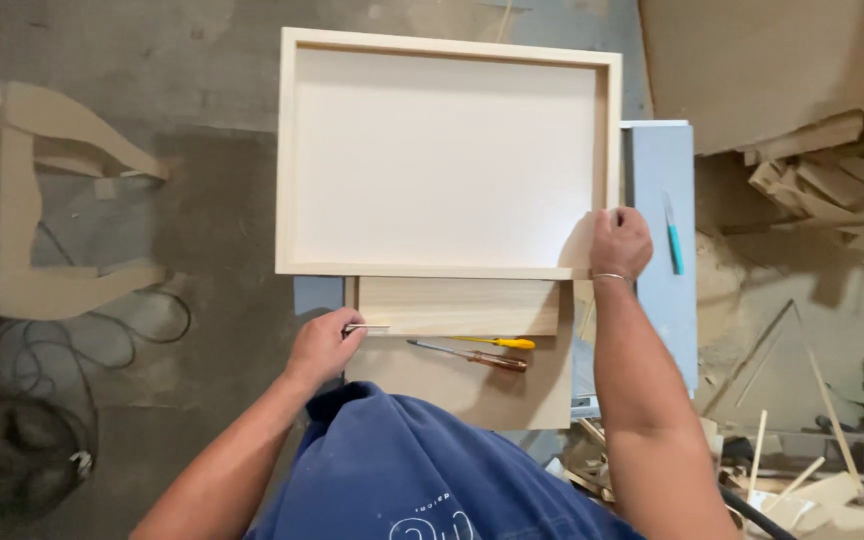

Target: Applying wood filler to a wooden frame and smoothing the joints

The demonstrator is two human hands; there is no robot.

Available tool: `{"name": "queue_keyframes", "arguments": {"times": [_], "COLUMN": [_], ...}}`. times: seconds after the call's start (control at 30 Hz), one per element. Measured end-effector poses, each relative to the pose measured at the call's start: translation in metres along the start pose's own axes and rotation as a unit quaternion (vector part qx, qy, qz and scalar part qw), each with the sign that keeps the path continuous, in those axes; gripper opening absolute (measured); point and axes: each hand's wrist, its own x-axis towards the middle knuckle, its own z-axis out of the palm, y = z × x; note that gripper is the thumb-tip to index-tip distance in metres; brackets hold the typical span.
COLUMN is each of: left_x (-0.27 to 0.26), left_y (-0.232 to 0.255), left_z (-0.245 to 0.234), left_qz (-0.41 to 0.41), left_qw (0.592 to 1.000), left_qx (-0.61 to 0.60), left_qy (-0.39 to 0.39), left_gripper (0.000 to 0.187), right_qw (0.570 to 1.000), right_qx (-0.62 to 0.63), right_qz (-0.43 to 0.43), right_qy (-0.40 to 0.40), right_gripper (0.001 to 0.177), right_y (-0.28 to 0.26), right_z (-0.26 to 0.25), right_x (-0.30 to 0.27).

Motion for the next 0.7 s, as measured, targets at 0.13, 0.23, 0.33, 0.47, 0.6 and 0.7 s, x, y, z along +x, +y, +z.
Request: {"name": "queue_keyframes", "arguments": {"times": [0.13,0.23,0.33,0.47,0.6,0.7], "left_x": [-0.004,-0.003,-0.005,-0.012,-0.031,-0.041], "left_y": [0.007,0.006,0.004,0.007,-0.008,-0.033], "left_z": [-0.004,-0.004,-0.004,-0.009,-0.024,-0.048], "left_qz": [0.008,-0.008,0.000,0.014,0.013,-0.058], "left_qw": [1.000,0.999,0.998,0.999,0.998,0.988], "left_qx": [0.024,0.037,0.056,0.047,0.000,-0.050], "left_qy": [-0.012,-0.022,-0.031,-0.012,0.059,0.130], "left_gripper": [0.022,0.024,0.022,0.021,0.021,0.017], "right_qw": [1.000,0.999,0.998,0.995,0.987,0.983], "right_qx": [-0.002,0.001,-0.008,0.007,0.001,-0.037], "right_qz": [0.018,0.031,0.053,0.068,0.069,0.062], "right_qy": [0.008,0.009,-0.034,-0.069,-0.148,-0.170], "right_gripper": [0.024,0.023,0.025,0.033,0.047,0.062], "right_y": [-0.003,-0.005,-0.011,-0.008,0.004,-0.004], "right_z": [0.000,-0.002,-0.004,-0.004,0.013,-0.007], "right_x": [-0.001,-0.002,-0.001,0.004,0.014,0.013]}}
